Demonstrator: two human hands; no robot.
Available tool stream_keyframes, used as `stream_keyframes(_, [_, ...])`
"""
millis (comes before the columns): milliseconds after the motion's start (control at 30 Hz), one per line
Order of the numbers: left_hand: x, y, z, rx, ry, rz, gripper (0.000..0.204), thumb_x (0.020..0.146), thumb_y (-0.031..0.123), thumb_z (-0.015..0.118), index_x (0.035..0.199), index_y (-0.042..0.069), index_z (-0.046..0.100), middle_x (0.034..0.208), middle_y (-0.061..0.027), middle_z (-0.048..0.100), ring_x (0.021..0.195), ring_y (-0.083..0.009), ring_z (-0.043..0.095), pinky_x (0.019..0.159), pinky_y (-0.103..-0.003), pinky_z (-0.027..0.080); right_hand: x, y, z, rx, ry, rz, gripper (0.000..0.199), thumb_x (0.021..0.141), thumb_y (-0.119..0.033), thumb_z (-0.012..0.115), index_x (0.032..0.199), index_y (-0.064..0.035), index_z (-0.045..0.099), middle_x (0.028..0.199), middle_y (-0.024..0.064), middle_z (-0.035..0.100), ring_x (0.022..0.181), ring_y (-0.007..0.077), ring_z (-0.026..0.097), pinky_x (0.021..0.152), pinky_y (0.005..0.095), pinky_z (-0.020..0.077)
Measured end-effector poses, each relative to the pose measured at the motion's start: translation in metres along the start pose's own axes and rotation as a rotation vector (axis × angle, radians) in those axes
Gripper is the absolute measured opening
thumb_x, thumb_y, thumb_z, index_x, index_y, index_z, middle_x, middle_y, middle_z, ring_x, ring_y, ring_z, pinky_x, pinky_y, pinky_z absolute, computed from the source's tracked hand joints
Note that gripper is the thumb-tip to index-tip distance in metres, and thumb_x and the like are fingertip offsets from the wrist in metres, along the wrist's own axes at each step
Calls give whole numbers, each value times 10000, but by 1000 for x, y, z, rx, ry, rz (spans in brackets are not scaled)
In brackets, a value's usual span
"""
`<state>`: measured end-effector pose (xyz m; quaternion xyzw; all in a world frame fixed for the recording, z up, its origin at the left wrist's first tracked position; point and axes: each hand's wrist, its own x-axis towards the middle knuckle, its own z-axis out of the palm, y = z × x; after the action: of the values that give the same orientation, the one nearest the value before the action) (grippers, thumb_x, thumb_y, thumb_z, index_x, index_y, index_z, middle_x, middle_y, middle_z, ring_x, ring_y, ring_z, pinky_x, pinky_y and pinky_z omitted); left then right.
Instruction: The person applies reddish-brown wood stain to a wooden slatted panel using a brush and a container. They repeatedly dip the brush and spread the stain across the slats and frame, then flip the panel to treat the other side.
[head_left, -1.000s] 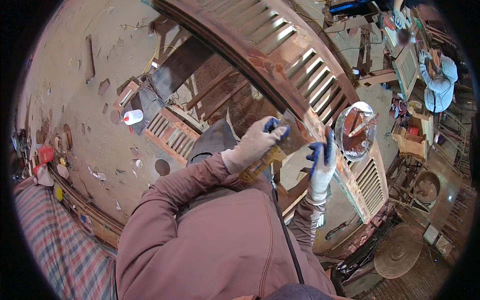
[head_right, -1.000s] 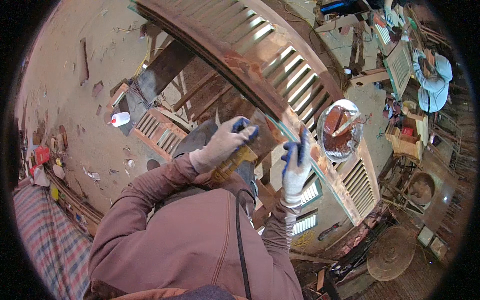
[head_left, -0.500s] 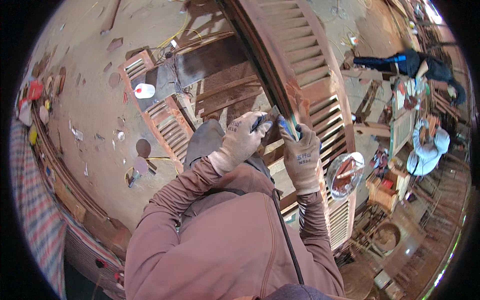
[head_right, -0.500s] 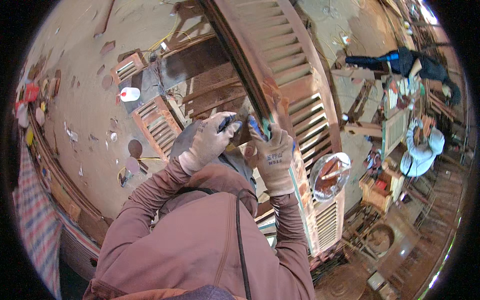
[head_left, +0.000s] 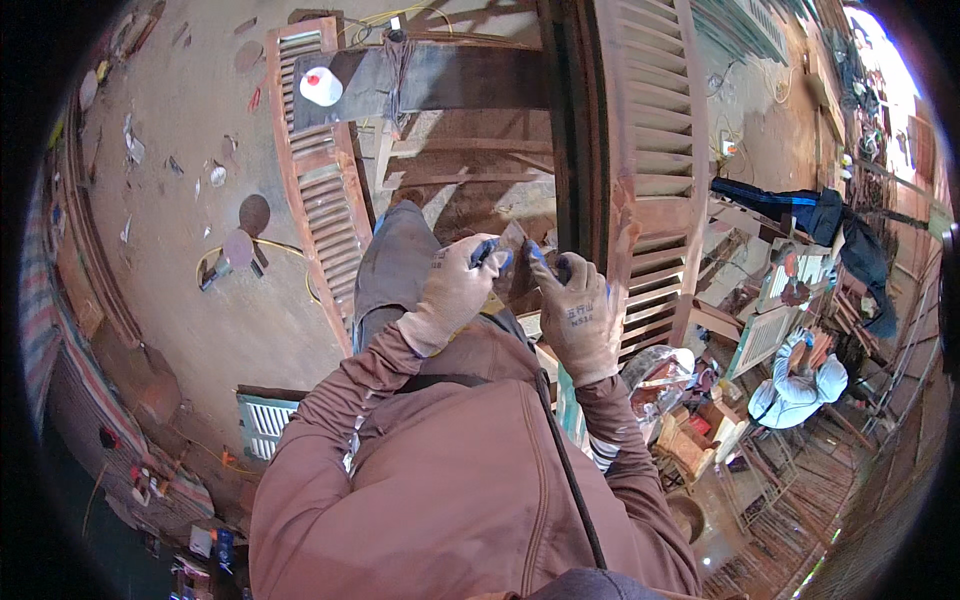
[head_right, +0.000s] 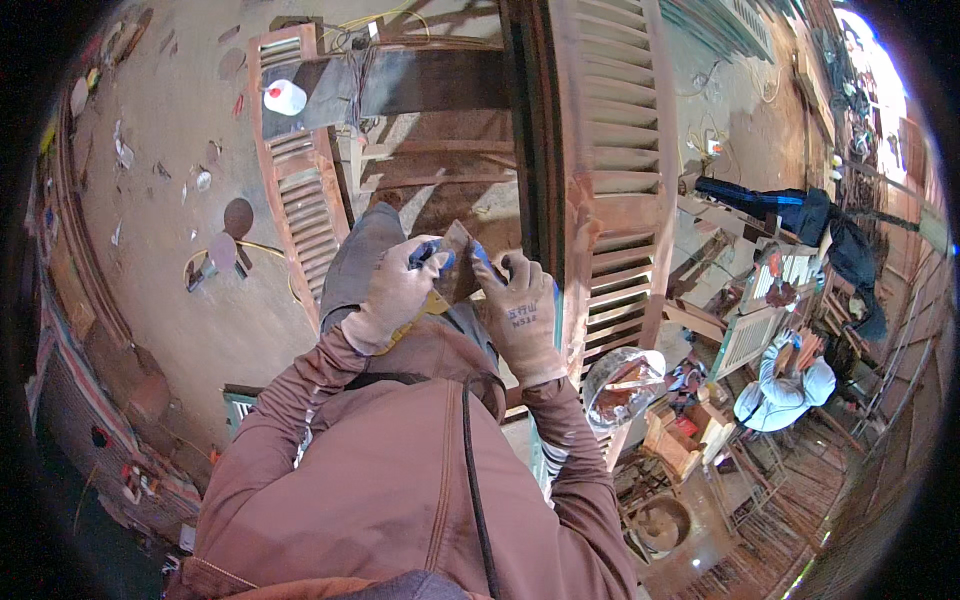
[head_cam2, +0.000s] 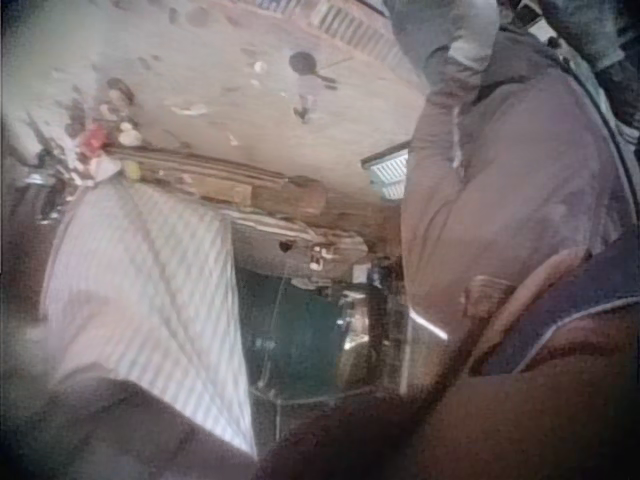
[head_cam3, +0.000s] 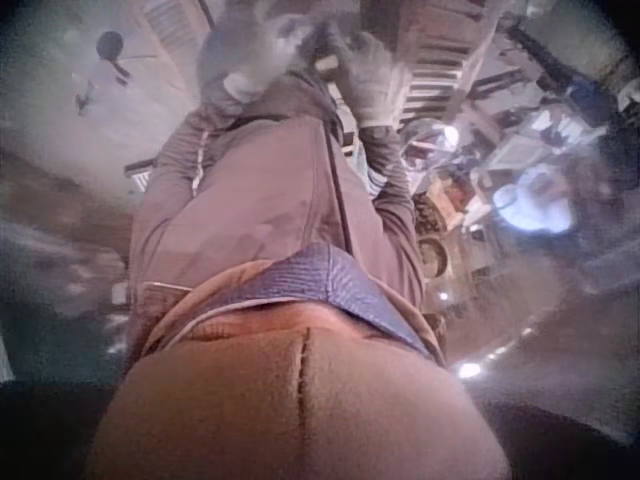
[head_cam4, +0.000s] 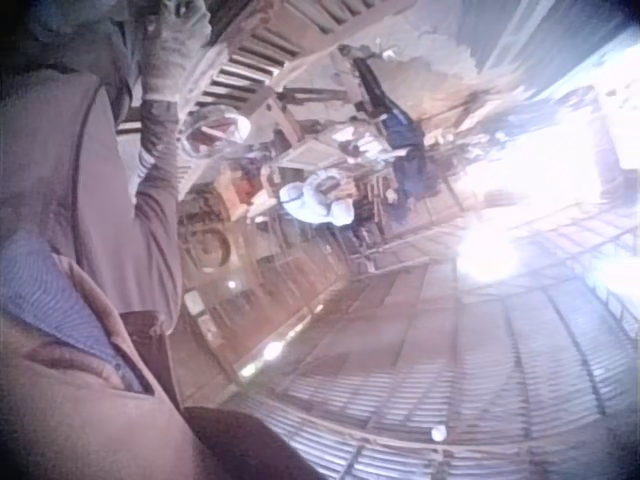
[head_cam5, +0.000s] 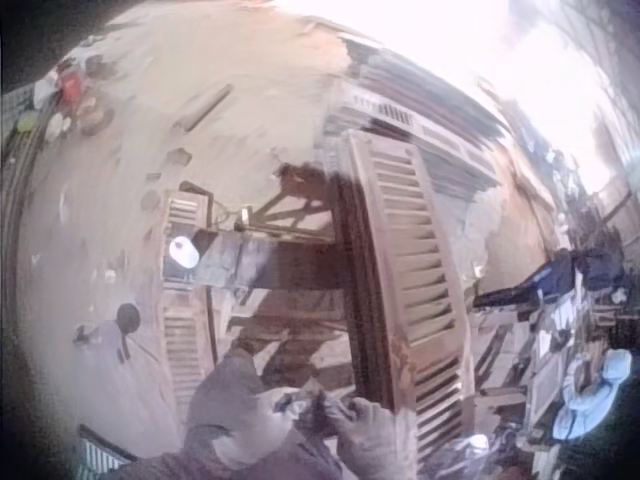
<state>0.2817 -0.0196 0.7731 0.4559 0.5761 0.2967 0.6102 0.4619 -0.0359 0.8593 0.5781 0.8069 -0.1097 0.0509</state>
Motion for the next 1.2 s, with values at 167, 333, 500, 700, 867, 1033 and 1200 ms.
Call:
stream_keyframes(167, [-3,-11,-8,-13,31,-39,279,959,241,662,1087,-7,669,874,-149,687,794,-235,654,727,-346,518,-5,-2,13,-57,26,-34,536,809,-119,654,1339,-191,620,1084,122,558,981,304,558,822,422,441])
stream_keyframes(333, [21,5,-23,26,152,50,285,967,242,668,1105,-7,660,852,-119,690,757,-200,644,716,-337,515,-2,36,18,-200,64,98,519,866,-106,609,1380,-173,580,1012,151,591,859,319,627,711,438,503])
stream_keyframes(500, [61,-5,-46,51,176,108,285,970,249,667,1111,1,660,878,-141,698,760,-224,658,722,-355,517,34,79,37,-453,-145,298,575,955,-162,487,1520,-115,392,1138,296,658,689,357,722,559,429,577])
stream_keyframes(700, [72,-16,-69,-62,157,41,282,993,214,653,1139,-27,657,918,-41,689,822,-88,597,747,-271,503,38,107,73,-439,-314,352,662,916,-117,475,1562,-167,336,1136,364,643,843,422,731,653,490,587])
stream_keyframes(867, [77,-41,-79,-34,244,61,281,981,226,660,1097,-30,660,865,-65,691,774,-110,606,711,-300,507,21,98,66,-477,-260,322,650,921,-175,512,1550,-183,350,1194,370,602,787,409,733,591,475,575])
stream_keyframes(1033, [79,-24,-74,-61,177,29,293,982,234,655,1109,-31,661,889,-72,698,798,-107,609,737,-290,510,45,91,39,-295,-398,411,638,925,-176,496,1548,-190,360,1099,320,630,744,394,728,598,485,568])
stream_keyframes(1200, [84,-4,-67,-47,116,62,298,982,237,657,1122,-26,657,894,-66,697,797,-106,607,741,-292,507,48,85,56,-398,-415,478,652,938,-182,490,1569,-191,327,1193,362,630,1075,481,658,675,489,575])
